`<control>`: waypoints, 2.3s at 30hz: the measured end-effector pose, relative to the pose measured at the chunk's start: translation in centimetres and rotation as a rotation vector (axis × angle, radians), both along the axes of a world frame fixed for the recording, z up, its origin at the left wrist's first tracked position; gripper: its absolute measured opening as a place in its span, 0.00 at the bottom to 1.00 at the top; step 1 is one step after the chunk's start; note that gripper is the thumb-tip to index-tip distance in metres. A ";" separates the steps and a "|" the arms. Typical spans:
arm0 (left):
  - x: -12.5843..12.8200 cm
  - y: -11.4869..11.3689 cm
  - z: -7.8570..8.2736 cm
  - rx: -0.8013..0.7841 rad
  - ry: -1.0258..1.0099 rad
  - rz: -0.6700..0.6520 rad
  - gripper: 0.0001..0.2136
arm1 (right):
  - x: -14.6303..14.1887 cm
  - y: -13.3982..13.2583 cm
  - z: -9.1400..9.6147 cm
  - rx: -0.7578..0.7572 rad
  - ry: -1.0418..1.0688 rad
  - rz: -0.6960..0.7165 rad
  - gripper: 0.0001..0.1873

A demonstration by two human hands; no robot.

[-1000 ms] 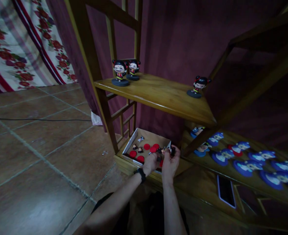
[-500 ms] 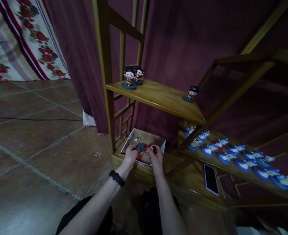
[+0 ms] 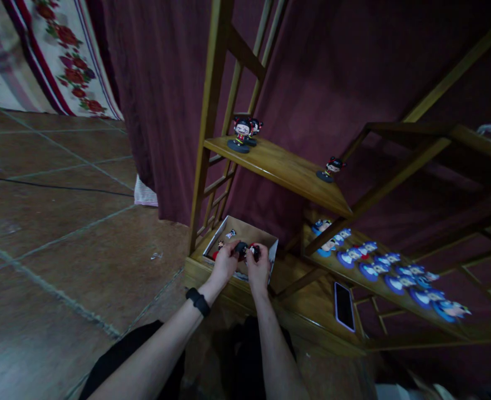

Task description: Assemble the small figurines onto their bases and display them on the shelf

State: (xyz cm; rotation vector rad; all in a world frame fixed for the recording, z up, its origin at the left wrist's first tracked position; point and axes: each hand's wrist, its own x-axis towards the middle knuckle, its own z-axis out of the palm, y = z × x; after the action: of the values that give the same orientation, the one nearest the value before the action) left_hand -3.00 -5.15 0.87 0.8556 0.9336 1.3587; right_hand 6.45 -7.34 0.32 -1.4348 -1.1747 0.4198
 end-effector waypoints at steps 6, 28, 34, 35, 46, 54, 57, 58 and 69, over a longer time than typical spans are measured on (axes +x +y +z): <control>-0.5 -0.4 0.3 -0.064 -0.106 -0.062 0.10 | 0.1 -0.2 0.2 -0.012 -0.103 0.010 0.13; -0.6 0.0 0.8 -0.007 0.014 -0.064 0.05 | 0.7 -0.8 0.9 -0.024 -0.253 0.091 0.10; -0.6 0.4 0.0 -0.020 0.075 -0.057 0.05 | 0.9 -0.9 0.8 -0.027 -0.288 0.106 0.10; -0.7 0.4 0.0 -0.021 0.085 -0.056 0.05 | 0.9 -0.9 0.8 -0.027 -0.293 0.115 0.10; -0.5 0.2 -0.9 -0.040 0.110 -0.031 0.07 | 0.3 -1.3 0.8 -0.033 -0.317 0.129 0.10; -0.4 0.0 -1.4 -0.007 0.209 -0.046 0.08 | 0.5 -1.5 0.6 -0.063 -0.331 0.151 0.10; -0.4 0.1 -1.9 -0.032 0.194 -0.052 0.08 | 0.6 -1.5 0.5 -0.070 -0.334 0.150 0.10; -0.3 0.2 -2.1 -0.045 0.178 -0.057 0.08 | 0.6 -1.5 0.4 -0.074 -0.334 0.152 0.10; -0.2 0.3 -2.1 -0.240 -0.017 -0.045 0.05 | 1.3 -1.0 -0.5 -0.100 -0.278 0.190 0.13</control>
State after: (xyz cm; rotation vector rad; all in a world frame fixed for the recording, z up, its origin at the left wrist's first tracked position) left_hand -3.16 -4.83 -1.22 0.6763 1.0343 1.1853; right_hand 7.78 -8.38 -0.15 -1.5063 -1.5409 0.4243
